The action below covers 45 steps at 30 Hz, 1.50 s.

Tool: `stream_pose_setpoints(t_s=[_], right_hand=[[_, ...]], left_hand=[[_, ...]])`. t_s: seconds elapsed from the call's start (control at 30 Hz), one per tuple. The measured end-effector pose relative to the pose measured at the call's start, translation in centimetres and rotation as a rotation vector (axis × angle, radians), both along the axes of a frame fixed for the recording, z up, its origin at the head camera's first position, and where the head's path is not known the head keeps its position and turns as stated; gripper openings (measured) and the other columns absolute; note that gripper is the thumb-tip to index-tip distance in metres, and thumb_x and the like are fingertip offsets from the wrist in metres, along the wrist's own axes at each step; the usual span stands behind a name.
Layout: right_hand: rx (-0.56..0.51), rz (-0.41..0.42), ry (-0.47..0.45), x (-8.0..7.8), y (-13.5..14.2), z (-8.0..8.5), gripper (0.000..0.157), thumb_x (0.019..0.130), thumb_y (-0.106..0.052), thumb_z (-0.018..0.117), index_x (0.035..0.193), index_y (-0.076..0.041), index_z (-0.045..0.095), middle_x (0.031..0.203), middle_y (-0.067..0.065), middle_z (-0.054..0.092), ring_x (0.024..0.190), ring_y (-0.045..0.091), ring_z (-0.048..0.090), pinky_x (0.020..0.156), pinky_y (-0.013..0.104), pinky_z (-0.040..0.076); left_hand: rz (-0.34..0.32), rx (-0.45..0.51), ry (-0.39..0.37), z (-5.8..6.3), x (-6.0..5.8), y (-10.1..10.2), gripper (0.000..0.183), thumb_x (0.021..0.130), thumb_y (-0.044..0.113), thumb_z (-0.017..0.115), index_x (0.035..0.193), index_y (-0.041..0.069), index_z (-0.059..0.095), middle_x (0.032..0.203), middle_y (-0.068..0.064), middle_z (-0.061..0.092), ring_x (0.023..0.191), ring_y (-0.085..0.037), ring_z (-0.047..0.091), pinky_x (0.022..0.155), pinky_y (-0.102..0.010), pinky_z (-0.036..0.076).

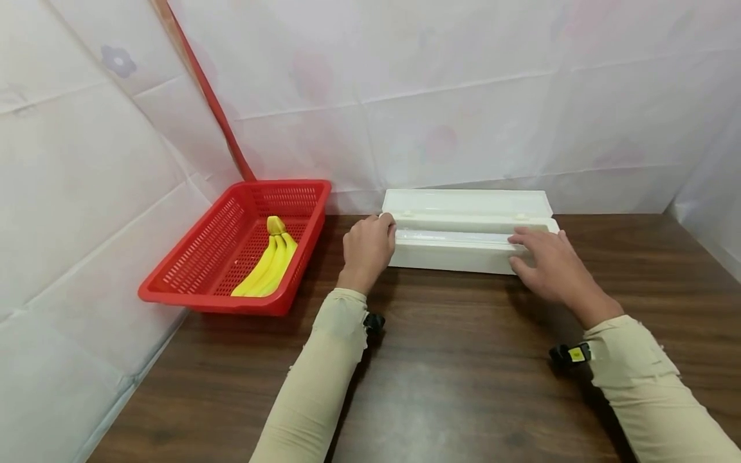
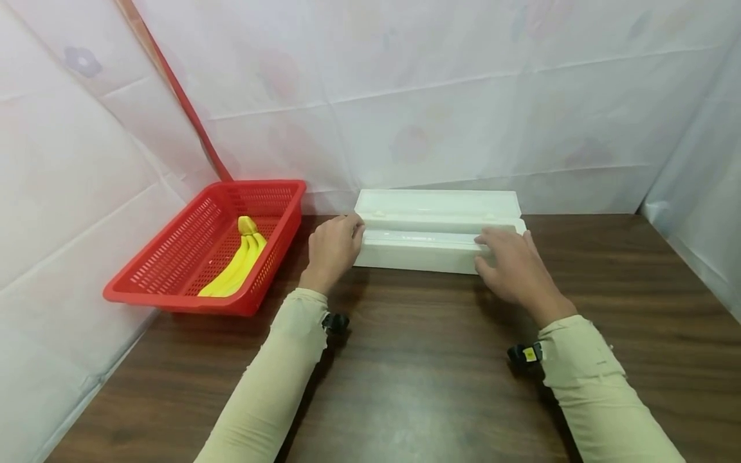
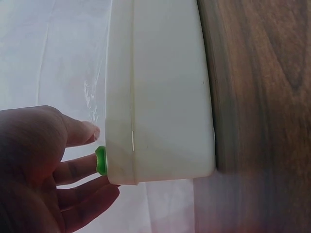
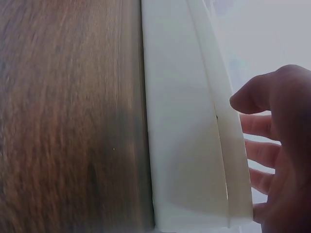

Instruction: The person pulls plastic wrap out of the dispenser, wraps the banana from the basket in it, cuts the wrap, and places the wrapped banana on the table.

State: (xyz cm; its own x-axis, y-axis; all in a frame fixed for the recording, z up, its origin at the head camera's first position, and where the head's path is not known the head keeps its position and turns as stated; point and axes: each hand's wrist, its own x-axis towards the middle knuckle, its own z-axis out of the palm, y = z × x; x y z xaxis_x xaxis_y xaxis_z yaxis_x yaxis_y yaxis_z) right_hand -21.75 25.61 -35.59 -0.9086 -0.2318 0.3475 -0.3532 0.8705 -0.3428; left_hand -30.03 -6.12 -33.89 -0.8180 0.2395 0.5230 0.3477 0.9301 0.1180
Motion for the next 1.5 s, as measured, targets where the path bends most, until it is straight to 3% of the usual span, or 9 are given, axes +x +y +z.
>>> stream_pose_setpoints(t_s=[0.27, 0.5, 0.7, 0.9, 1.07, 1.4, 1.5], right_hand=[[-0.028, -0.034, -0.03, -0.1, -0.2, 0.5, 0.042, 0.099, -0.018, 0.059, 0.132, 0.008, 0.059, 0.139, 0.027, 0.052, 0.134, 0.05, 0.037, 0.11, 0.073, 0.009], [-0.045, -0.032, 0.023, -0.3, -0.3, 0.3, 0.046, 0.097, -0.016, 0.06, 0.134, 0.011, 0.056, 0.14, 0.027, 0.051, 0.129, 0.052, 0.039, 0.109, 0.073, 0.01], [-0.049, -0.031, 0.015, -0.3, -0.4, 0.2, 0.048, 0.096, -0.016, 0.061, 0.138, 0.006, 0.054, 0.144, 0.024, 0.048, 0.132, 0.05, 0.037, 0.108, 0.073, 0.01], [-0.072, -0.037, -0.029, -1.0, -0.6, 0.5, 0.03, 0.096, -0.017, 0.059, 0.12, 0.0, 0.064, 0.137, 0.021, 0.055, 0.133, 0.044, 0.041, 0.11, 0.073, 0.008], [-0.052, -0.052, -0.05, -1.3, -0.8, 0.3, 0.03, 0.095, -0.016, 0.056, 0.114, 0.004, 0.067, 0.128, 0.022, 0.06, 0.129, 0.044, 0.045, 0.111, 0.072, 0.01], [-0.032, -0.054, 0.038, -1.3, -1.0, 0.0, 0.033, 0.095, -0.015, 0.055, 0.116, 0.007, 0.069, 0.125, 0.023, 0.062, 0.126, 0.045, 0.048, 0.108, 0.072, 0.017], [-0.039, -0.052, 0.051, -1.1, -1.1, 0.2, 0.034, 0.095, -0.014, 0.055, 0.118, 0.008, 0.068, 0.126, 0.023, 0.061, 0.125, 0.044, 0.048, 0.107, 0.074, 0.018]], left_hand=[[-0.023, 0.007, 0.019, 0.1, -0.5, 0.2, 0.017, 0.101, 0.025, 0.06, 0.1, 0.015, 0.074, 0.082, -0.003, 0.069, 0.071, -0.027, 0.066, 0.059, -0.043, 0.054], [-0.008, -0.002, 0.027, 0.5, -0.8, 0.2, 0.017, 0.101, 0.025, 0.06, 0.099, 0.015, 0.073, 0.08, -0.003, 0.071, 0.067, -0.028, 0.066, 0.057, -0.043, 0.054], [-0.001, 0.003, 0.006, 0.6, -0.5, 0.1, 0.017, 0.101, 0.024, 0.06, 0.098, 0.014, 0.073, 0.08, -0.003, 0.071, 0.067, -0.028, 0.066, 0.058, -0.042, 0.054], [0.0, 0.009, -0.016, 0.2, -0.3, 0.1, 0.017, 0.101, 0.024, 0.059, 0.097, 0.014, 0.073, 0.079, -0.003, 0.07, 0.068, -0.027, 0.065, 0.059, -0.042, 0.054], [-0.01, -0.002, -0.022, -0.2, -0.1, 0.2, 0.017, 0.101, 0.024, 0.059, 0.098, 0.014, 0.072, 0.079, -0.003, 0.069, 0.068, -0.027, 0.065, 0.06, -0.042, 0.055], [-0.013, -0.001, 0.0, 0.0, -0.1, 0.1, 0.018, 0.101, 0.023, 0.057, 0.096, 0.014, 0.071, 0.079, -0.003, 0.069, 0.068, -0.03, 0.066, 0.059, -0.043, 0.054], [-0.013, 0.003, -0.021, 0.3, -0.1, 0.1, 0.018, 0.1, 0.026, 0.058, 0.103, 0.017, 0.073, 0.087, -0.003, 0.072, 0.073, -0.03, 0.067, 0.061, -0.044, 0.054]])
